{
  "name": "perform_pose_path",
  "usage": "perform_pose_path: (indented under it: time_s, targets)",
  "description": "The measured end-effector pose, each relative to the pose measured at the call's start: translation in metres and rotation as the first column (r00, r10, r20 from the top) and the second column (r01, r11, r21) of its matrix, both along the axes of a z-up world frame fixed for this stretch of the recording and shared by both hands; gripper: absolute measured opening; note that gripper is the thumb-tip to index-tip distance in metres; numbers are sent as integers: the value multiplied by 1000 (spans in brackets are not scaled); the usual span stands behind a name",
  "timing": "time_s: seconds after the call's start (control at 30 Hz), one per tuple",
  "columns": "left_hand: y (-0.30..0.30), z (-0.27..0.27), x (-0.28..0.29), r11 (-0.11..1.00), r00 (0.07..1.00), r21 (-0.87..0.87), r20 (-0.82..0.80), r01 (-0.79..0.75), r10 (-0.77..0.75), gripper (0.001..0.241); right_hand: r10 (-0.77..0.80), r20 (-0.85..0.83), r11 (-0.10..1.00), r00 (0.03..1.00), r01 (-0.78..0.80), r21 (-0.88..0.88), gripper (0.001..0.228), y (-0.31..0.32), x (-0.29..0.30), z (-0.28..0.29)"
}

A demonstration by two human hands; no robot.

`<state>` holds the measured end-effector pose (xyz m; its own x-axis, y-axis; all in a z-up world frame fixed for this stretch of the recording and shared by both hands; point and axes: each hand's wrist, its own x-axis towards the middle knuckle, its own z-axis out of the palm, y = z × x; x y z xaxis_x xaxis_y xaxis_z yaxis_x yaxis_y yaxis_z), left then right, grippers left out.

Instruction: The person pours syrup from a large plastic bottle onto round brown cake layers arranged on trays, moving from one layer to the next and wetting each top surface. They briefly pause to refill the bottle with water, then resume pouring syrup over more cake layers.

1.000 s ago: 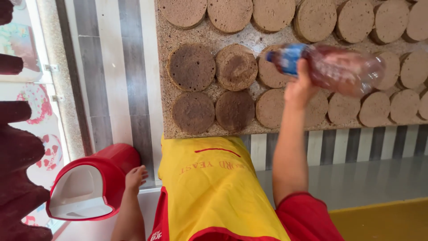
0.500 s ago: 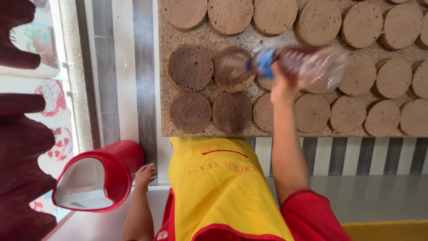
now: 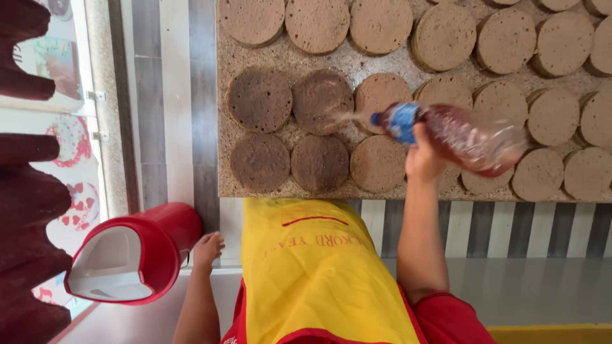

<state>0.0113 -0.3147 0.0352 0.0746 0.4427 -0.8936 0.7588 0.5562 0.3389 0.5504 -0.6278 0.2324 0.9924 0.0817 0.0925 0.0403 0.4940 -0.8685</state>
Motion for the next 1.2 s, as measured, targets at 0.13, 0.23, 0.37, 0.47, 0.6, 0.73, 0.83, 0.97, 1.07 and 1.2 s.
perform_pose_path:
  time_s: [0.13, 0.23, 0.37, 0.47, 0.6, 0.73, 0.83, 0.97, 1.07, 1.2]
  targets:
    - [-7, 12, 10, 998, 998, 49, 55, -42, 40, 35, -49, -90, 998, 995, 52, 32, 76, 15, 11, 19]
    - [-2, 18, 18, 999, 1000, 29, -3, 26, -26, 34, 29, 47, 996, 998, -33, 78, 71, 19, 0, 24]
    - [-7, 13, 13, 999, 1000, 44, 7, 0, 0, 34, -4, 25, 1000, 1000, 3, 11, 69, -11, 5, 11]
    - [-11, 10, 1, 999, 999, 34, 20, 29, -29, 35, -56, -10, 998, 998, 56, 14, 70, -27, -15, 15]
    - [-5, 13, 21, 999, 997, 4, -56, 46, -46, 36, -30, 10, 999, 999, 30, -12, 70, -39, -17, 3]
    - [-1, 7, 16, 994, 994, 6, 5, 105, -105, 36, -95, -45, 995, 994, 97, 39, 67, -70, -20, 10]
    - [13, 5, 35, 984, 984, 4, 2, 179, -179, 35, -122, -39, 991, 992, 124, 54, 63, -106, -13, 30]
    - [8, 0, 36, 998, 999, 50, 38, 30, -32, 36, -88, 49, 995, 995, 91, -47, 65, -109, -3, 64]
    - [0, -4, 43, 996, 996, 19, -8, 86, -86, 36, -164, 27, 986, 986, 165, -31, 70, -98, 14, 25]
    - [-9, 0, 50, 995, 995, -33, 20, 95, -94, 37, -133, 25, 989, 991, 135, -58, 76, -91, 11, 15]
